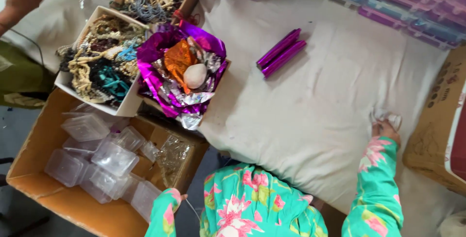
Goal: The person wipes two small wooden blocks with a white cloth on a table. They then wrap the blocks in a sheet of purple foil, roll the package, and place it into a clear plastic container. Finally, the person wipes the container with the cloth.
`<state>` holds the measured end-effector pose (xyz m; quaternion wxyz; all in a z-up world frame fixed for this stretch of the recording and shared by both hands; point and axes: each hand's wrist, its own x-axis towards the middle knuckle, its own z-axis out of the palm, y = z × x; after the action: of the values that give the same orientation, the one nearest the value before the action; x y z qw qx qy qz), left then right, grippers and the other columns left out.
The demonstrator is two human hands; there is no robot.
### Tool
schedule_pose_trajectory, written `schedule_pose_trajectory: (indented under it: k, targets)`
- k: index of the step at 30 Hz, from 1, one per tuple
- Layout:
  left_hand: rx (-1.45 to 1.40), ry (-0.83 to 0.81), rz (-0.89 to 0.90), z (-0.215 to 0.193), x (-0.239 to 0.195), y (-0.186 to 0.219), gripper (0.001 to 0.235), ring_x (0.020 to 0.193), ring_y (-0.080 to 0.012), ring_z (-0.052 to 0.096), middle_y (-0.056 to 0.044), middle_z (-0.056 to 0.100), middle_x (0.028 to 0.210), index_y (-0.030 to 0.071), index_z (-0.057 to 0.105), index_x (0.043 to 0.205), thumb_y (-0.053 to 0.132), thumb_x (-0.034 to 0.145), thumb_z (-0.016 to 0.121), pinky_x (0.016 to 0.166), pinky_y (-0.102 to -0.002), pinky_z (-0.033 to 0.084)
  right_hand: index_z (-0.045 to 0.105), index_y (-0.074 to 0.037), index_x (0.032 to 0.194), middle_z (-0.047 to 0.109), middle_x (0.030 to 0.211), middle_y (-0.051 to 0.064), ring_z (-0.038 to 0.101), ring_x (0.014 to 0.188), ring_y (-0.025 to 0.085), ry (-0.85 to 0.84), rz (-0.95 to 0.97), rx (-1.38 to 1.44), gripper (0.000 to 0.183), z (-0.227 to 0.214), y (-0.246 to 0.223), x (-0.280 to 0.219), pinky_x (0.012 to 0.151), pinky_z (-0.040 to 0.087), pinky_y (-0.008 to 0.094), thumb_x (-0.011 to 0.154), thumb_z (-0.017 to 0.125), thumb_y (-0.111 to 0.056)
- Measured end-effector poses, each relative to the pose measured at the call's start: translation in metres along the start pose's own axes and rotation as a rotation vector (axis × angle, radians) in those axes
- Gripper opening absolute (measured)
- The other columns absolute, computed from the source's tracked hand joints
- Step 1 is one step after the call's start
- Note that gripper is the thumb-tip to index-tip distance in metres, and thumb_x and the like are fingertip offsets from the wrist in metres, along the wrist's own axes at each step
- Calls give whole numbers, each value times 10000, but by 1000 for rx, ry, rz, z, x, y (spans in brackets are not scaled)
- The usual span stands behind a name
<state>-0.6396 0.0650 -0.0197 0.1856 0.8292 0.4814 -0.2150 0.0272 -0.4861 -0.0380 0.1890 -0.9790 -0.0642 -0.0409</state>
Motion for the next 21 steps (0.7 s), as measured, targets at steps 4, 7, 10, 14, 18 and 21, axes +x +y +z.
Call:
schedule_pose_trajectory:
  k: [4, 7, 10, 14, 18, 21]
  targets:
    - [-120, -106, 47, -16, 50, 24, 897, 1119, -370, 643, -223, 670, 1209, 28, 549, 1375, 637, 753, 766, 939, -456, 503, 780, -179, 1200, 744, 1111, 181, 697, 964, 399, -30, 195, -76, 231, 30, -35, -23, 868, 547, 514, 1064, 714, -353]
    - [-207, -186, 84, -18, 89, 21, 836, 1144, -378, 645, -232, 678, 1225, 27, 553, 1370, 598, 802, 778, 964, -459, 503, 672, -78, 1068, 735, 1083, 156, 704, 1038, 373, 65, -117, 10, 136, 54, -78, -56, 916, 556, 481, 1084, 669, -214]
    - [-264, -245, 114, 2, 135, 20, 797, 1160, -383, 646, -239, 683, 1236, 27, 556, 1367, 572, 834, 786, 981, -460, 502, 664, -71, 1332, 714, 1141, 173, 698, 1010, 360, 152, -13, 228, 318, 73, -131, -91, 884, 547, 470, 1051, 679, -218]
    - [-1070, 52, 72, 25, 207, 21, 612, 1011, -321, 657, -186, 700, 1146, 18, 608, 1264, 302, 766, 821, 872, -450, 551, 697, -90, 1101, 736, 1224, 146, 690, 1166, 339, 158, -141, 357, 112, 116, -183, -133, 1045, 531, 447, 1046, 656, -178]
    - [-1534, 159, -120, 24, 213, -41, 625, 1071, -282, 603, -147, 623, 1233, 85, 526, 1328, 300, 797, 776, 895, -447, 544, 654, -39, 1387, 730, 1219, 148, 601, 1340, 394, 115, -206, 186, 401, 107, -264, -174, 1177, 410, 486, 1018, 677, -196]
    - [-1905, 200, -410, -7, 216, -101, 698, 1217, -243, 520, -105, 504, 1397, 192, 386, 1462, 400, 871, 693, 972, -445, 514, 648, -27, 1383, 709, 1312, 160, 557, 1383, 400, 121, -177, 170, 407, 92, -293, -181, 1190, 357, 508, 1006, 668, -179]
